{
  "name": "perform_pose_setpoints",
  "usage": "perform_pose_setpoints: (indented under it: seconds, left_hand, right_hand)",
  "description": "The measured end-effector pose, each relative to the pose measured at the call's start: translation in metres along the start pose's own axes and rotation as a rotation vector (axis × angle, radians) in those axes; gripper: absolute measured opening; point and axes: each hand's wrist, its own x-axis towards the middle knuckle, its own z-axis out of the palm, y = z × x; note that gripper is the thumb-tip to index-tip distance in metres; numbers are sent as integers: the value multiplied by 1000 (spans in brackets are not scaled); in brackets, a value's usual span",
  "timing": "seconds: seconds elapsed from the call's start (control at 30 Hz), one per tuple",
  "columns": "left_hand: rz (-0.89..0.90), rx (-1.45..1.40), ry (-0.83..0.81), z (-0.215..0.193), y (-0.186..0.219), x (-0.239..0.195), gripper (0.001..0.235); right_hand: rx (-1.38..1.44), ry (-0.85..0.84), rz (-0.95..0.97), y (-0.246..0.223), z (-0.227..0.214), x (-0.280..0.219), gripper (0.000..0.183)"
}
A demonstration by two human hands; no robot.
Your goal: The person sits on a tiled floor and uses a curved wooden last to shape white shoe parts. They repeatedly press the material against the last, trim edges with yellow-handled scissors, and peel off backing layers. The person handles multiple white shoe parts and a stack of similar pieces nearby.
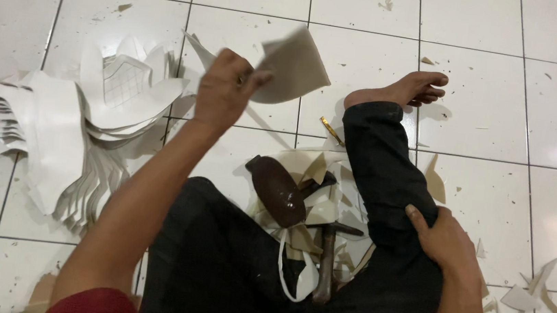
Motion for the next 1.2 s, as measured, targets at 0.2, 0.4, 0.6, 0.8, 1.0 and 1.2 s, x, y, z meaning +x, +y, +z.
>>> perform_pose_setpoints:
  seconds: [0.2, 0.4, 0.6, 0.8, 1.0, 1.2]
  left_hand:
    - [-111, -687, 130, -77, 21, -78, 30]
    - [-42, -781, 77, -106, 9, -178, 36]
    - [-314, -1027, 112, -92, -26, -270, 39]
    - [-854, -972, -118, -119, -15, -313, 38]
    - [-972, -644, -422, -146, 5, -306, 52]
    - [-953, -267, -452, -132, 28, -272, 57]
  right_hand:
    - [-81, 362, -289, 18, 44, 5, 66]
    - [714, 453, -743, -37, 108, -38, 22]
    - [941, -232, -836, -110, 126, -64, 63]
    - [1150, -368, -491, -123, 135, -76, 54]
    - [1186, -242, -386, -111, 143, -90, 61]
    - [902, -222, -483, -85, 137, -84, 71]
